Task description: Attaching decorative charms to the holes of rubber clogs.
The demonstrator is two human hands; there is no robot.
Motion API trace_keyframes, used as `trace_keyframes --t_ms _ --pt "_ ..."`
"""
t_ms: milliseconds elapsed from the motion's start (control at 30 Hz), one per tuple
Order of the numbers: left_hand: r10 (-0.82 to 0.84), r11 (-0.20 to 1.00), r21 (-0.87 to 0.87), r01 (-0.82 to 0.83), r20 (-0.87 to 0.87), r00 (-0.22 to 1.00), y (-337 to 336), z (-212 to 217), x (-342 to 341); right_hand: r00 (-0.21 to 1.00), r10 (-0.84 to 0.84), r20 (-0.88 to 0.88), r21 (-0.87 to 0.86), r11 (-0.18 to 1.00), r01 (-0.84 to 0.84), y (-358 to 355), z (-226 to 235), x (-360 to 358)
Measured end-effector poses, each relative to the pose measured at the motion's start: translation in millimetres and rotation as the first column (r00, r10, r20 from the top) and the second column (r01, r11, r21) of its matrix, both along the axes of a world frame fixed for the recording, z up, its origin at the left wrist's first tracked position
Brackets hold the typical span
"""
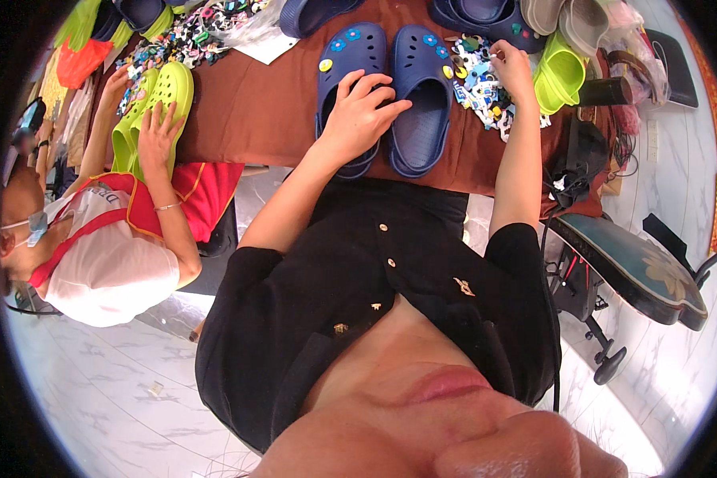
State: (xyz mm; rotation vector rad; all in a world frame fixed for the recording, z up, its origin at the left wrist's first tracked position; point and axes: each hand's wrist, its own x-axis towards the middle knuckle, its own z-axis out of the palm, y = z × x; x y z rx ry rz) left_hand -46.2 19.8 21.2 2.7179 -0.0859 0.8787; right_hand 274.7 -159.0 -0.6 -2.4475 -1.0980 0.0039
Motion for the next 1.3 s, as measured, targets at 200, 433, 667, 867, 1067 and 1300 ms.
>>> trace_keyframes --t_ms 200,433,667,867,1067,1300 --pt "0.003 1.000 -0.003 -0.003 0.000 1.000 2 0 -2 0.965 0.098 0.241 -0.046 0.995 -0.090 12 6 -13" --pt "0.000 1.000 -0.016 0.000 0.010 1.000 2 0 -1 0.967 0.130 0.221 -0.175 0.980 -0.092 22 -2 -5" --pt "-0.014 1.000 -0.006 0.014 -0.007 1.000 4 -1 -2 0.992 -0.005 0.129 0.100 0.995 -0.008 18 19 -24" --pt "-0.011 0.999 -0.030 0.012 0.017 1.000 3 -1 1 0.925 0.128 -0.358 0.592 0.797 0.119 29 32 -65" --pt "-0.004 1.000 -0.013 0.004 0.009 1.000 4 0 -1 0.812 0.271 -0.517 0.549 0.833 0.071 66 25 -94" --pt "-0.009 0.999 -0.045 0.009 0.010 1.000 2 -3 -2 0.923 0.205 -0.325 0.461 0.887 -0.034 103 17 -93"
